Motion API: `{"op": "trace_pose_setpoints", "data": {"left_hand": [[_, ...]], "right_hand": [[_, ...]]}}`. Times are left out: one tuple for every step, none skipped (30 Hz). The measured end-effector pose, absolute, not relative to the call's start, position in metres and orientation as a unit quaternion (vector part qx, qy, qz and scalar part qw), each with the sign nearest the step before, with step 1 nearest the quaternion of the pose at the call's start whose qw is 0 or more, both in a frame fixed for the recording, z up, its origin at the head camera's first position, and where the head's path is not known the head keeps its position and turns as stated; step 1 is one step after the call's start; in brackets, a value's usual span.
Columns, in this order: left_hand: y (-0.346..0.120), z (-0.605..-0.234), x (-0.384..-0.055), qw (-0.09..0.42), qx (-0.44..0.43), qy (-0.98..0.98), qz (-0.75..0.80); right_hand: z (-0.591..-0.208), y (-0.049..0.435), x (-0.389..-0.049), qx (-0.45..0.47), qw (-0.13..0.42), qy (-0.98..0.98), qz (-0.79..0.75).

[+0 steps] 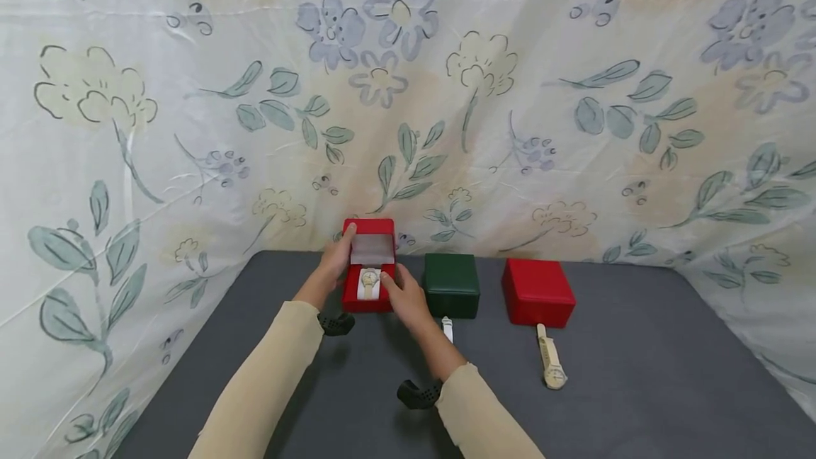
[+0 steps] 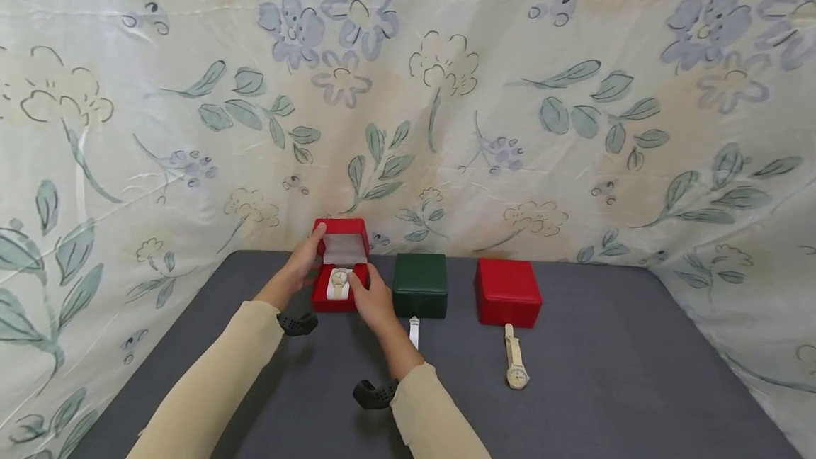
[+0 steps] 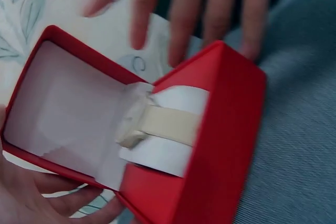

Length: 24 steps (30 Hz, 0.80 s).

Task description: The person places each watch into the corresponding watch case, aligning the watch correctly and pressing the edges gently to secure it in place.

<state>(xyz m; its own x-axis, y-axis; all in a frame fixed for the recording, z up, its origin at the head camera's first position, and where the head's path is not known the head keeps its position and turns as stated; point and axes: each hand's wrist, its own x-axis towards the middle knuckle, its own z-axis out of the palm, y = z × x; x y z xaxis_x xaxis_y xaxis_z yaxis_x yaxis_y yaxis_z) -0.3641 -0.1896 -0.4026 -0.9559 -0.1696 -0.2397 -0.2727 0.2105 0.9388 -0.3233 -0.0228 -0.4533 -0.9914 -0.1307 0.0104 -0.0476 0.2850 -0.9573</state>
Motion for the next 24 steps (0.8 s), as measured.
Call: {"op": "trace_pose_setpoints", "data": {"left_hand": [[-0.190,-0.405,-0.363,0.039,-0.135,0.783,0.606],[-0.190,-0.406,-0.362,0.035,-0.127,0.788,0.601],[-0.190,-0.408,-0.361,0.032,-0.121,0.792,0.597],[-0.190,-0.409,-0.360,0.029,-0.114,0.796,0.594],[-0.190,-0.410,-0.359,0.028,-0.111,0.798,0.591],[-0.191,-0.412,-0.357,0.028,-0.108,0.801,0.588],[-0.191,-0.413,-0.356,0.030,-0.105,0.801,0.589],[-0.192,-0.414,-0.354,0.030,-0.102,0.798,0.593],[-0.193,-0.415,-0.353,0.031,-0.100,0.797,0.595],[-0.193,-0.415,-0.352,0.032,-0.096,0.796,0.597],[-0.193,-0.417,-0.351,0.032,-0.094,0.796,0.598],[-0.193,-0.418,-0.350,0.031,-0.092,0.794,0.600],[-0.194,-0.419,-0.349,0.033,-0.090,0.794,0.600],[-0.194,-0.421,-0.349,0.034,-0.086,0.796,0.599],[-0.195,-0.422,-0.348,0.035,-0.084,0.795,0.600],[-0.195,-0.423,-0.347,0.035,-0.079,0.794,0.601],[-0.196,-0.425,-0.347,0.036,-0.075,0.794,0.602],[-0.197,-0.426,-0.346,0.037,-0.068,0.795,0.602],[-0.198,-0.426,-0.346,0.038,-0.063,0.797,0.600],[-0.199,-0.427,-0.345,0.036,-0.056,0.798,0.599],[-0.200,-0.427,-0.345,0.036,-0.052,0.798,0.599],[-0.201,-0.428,-0.344,0.037,-0.047,0.802,0.595],[-0.203,-0.429,-0.344,0.039,-0.043,0.804,0.592],[-0.204,-0.429,-0.344,0.041,-0.039,0.806,0.589]], "right_hand": [[-0.451,-0.023,-0.325,-0.051,0.040,0.796,-0.601],[-0.450,-0.024,-0.325,-0.046,0.043,0.793,-0.606],[-0.448,-0.025,-0.327,-0.040,0.046,0.790,-0.610],[-0.447,-0.025,-0.328,-0.036,0.049,0.786,-0.615],[-0.445,-0.026,-0.329,-0.034,0.051,0.782,-0.621],[-0.443,-0.027,-0.329,-0.031,0.051,0.778,-0.626],[-0.442,-0.028,-0.331,-0.029,0.051,0.776,-0.628],[-0.441,-0.029,-0.332,-0.028,0.051,0.774,-0.631],[-0.440,-0.030,-0.333,-0.027,0.052,0.773,-0.632],[-0.438,-0.030,-0.334,-0.026,0.054,0.770,-0.635],[-0.437,-0.031,-0.334,-0.025,0.056,0.768,-0.638],[-0.435,-0.031,-0.335,-0.024,0.060,0.766,-0.640],[-0.434,-0.031,-0.337,-0.024,0.064,0.764,-0.642],[-0.433,-0.031,-0.337,-0.023,0.071,0.761,-0.644],[-0.431,-0.031,-0.338,-0.022,0.077,0.759,-0.646],[-0.430,-0.031,-0.339,-0.021,0.083,0.756,-0.648],[-0.429,-0.031,-0.339,-0.021,0.087,0.756,-0.649],[-0.428,-0.031,-0.340,-0.020,0.090,0.755,-0.649],[-0.427,-0.031,-0.340,-0.018,0.093,0.756,-0.648],[-0.427,-0.031,-0.340,-0.017,0.094,0.757,-0.646],[-0.427,-0.031,-0.340,-0.017,0.094,0.759,-0.644],[-0.426,-0.031,-0.340,-0.017,0.093,0.761,-0.642],[-0.427,-0.032,-0.341,-0.016,0.092,0.762,-0.641],[-0.427,-0.032,-0.341,-0.017,0.090,0.763,-0.640]]}}
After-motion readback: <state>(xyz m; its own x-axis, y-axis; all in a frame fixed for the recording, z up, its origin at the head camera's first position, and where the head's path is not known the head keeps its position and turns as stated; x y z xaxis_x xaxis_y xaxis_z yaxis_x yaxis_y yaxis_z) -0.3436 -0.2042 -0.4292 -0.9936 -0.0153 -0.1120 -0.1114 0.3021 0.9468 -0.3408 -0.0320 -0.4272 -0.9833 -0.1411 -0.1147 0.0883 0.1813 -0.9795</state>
